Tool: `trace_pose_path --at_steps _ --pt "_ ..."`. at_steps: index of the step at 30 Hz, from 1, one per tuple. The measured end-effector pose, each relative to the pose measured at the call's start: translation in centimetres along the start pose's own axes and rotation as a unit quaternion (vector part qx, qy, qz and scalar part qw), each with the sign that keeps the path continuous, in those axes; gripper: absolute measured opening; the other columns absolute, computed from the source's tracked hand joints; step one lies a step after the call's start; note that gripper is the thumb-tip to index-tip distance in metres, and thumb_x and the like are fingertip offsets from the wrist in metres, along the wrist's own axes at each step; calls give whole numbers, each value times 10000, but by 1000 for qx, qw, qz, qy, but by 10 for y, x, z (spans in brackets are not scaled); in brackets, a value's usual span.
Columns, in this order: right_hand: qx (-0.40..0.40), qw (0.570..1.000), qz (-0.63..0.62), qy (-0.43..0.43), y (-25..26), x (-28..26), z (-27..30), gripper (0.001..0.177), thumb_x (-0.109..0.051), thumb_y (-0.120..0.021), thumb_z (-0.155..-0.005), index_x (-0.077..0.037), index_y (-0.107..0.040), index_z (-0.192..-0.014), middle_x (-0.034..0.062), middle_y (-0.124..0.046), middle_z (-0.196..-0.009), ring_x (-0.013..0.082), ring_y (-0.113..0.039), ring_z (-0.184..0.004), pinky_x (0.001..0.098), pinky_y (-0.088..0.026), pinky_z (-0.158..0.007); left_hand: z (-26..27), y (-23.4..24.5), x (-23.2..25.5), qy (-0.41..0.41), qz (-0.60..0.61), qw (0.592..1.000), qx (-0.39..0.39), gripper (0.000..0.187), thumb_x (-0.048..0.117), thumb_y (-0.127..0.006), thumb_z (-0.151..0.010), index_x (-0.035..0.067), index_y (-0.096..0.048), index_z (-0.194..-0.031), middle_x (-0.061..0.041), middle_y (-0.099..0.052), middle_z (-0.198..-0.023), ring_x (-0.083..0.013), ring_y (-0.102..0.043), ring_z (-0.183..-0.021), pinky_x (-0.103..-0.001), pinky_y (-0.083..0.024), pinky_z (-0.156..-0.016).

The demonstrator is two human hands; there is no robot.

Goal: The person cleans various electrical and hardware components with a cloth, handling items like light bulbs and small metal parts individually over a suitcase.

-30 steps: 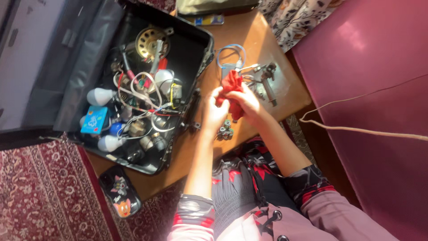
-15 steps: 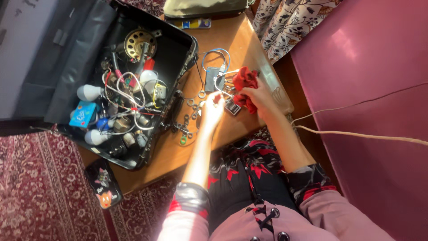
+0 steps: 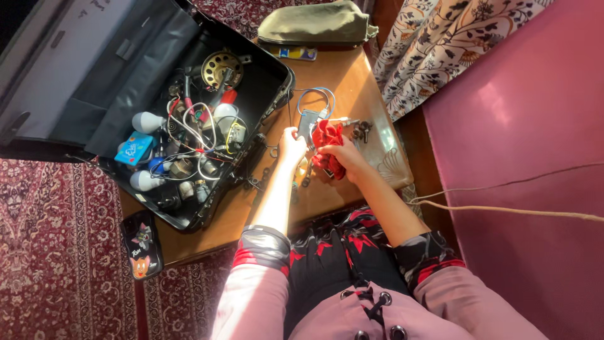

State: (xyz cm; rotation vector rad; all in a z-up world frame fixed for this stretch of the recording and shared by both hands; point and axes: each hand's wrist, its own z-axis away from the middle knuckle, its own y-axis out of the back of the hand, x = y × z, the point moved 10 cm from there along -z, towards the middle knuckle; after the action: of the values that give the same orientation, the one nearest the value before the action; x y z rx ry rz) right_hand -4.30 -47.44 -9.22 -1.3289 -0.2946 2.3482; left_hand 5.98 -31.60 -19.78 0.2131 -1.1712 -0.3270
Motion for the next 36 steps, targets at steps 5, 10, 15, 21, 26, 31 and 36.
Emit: trace_pose_path --at_steps 5,10,15,21,26,31,36 --pt "-54 997 -54 0 -5 -1 -6 183 26 -646 -881 -10 -561 -1039 92 -622 -817 178 -625 -655 348 -557 -606 18 48 38 -203 -203 922 258 453 234 -822 -841 74 -631 -1220 -103 -683 -1079 -266 -710 -884 -366 -573 -748" --pt "-43 998 -49 -3 -5 -8 -2 210 39 -621 -864 -31 -558 -1051 92 -619 -795 193 -615 -649 347 -537 -584 10 23 28 -36 83 996 24 367 204 -728 -895 89 -637 -1232 -12 -713 -1075 -110 -711 -625 -270 -545 -525" --pt "-63 995 -72 20 -4 -22 -7 220 30 -620 -870 -4 -593 -1086 94 -603 -768 204 -632 -650 354 -551 -587 32 42 111 -109 129 986 4 198 238 -673 -999 74 -757 -1071 6 -720 -841 -58 -608 -582 -220 -454 -505" --pt "-10 991 -126 32 24 -36 -31 189 -9 -571 -880 19 -577 -1067 105 -676 -825 226 -687 -700 365 -587 -623 75 120 228 -186 195 962 31 211 254 -650 -1009 79 -753 -1067 17 -728 -846 -38 -580 -620 -200 -472 -572" --pt "17 993 -114 19 3 -50 -34 204 -11 -577 -865 30 -563 -1065 145 -689 -837 251 -707 -720 375 -617 -653 101 202 292 -297 113 946 69 213 246 -679 -1006 39 -727 -993 -9 -748 -896 -61 -654 -744 -213 -525 -692" --pt "-57 994 -48 83 -81 -80 -25 332 6 -634 -822 -68 -545 -1133 99 -651 -878 221 -703 -703 342 -571 -571 177 278 335 -586 -183 728 305 304 224 -694 -1083 93 -659 -811 -283 -667 -1194 -331 -672 -1038 -377 -527 -873" --pt "-49 982 91 161 -153 -100 -21 422 52 -670 -797 -43 -591 -1200 62 -687 -1006 166 -726 -799 289 -570 -643 137 321 297 -375 -80 914 131 304 285 -596 -1066 76 -673 -859 -144 -739 -1001 -250 -731 -916 -343 -556 -814"
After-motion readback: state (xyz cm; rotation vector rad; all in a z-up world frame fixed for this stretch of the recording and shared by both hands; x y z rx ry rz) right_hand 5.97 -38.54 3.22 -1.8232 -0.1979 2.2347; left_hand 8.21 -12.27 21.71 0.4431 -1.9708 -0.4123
